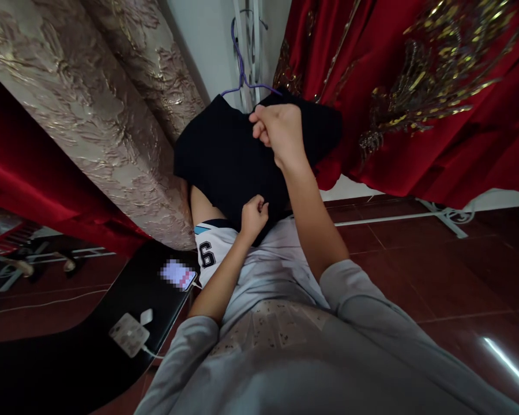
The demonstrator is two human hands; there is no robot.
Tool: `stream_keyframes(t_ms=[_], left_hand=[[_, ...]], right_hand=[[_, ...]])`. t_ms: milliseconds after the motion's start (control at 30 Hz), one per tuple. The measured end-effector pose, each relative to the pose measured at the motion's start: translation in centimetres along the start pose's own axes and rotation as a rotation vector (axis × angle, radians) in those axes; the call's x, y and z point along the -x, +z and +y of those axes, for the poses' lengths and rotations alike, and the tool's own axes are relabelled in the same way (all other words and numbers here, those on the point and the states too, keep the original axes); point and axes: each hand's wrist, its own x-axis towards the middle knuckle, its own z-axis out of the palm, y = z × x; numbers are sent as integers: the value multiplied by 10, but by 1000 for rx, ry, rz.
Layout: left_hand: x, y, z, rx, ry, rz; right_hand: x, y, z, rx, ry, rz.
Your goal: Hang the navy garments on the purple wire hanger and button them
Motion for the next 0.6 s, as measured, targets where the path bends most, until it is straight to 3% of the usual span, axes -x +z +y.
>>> stream_keyframes(t_ms=[100, 233, 267, 400, 500, 600], left_hand=[[-26, -21, 19, 63, 82, -39], [-88, -73, 61, 271, 289, 265], [-102, -84, 71, 271, 311, 285], [-139, -118, 92, 207, 300, 197], [-146, -151, 77, 85, 326, 328], [-142, -183, 31, 56, 292, 702]], right_hand=[[-2, 1, -17, 17, -31, -40], [5, -6, -18, 62, -8, -136], [5, -7, -16, 69, -21, -146], [8, -4, 11, 201, -130, -50], [27, 5, 54, 343, -109, 10], [59, 22, 91, 223, -32, -90]])
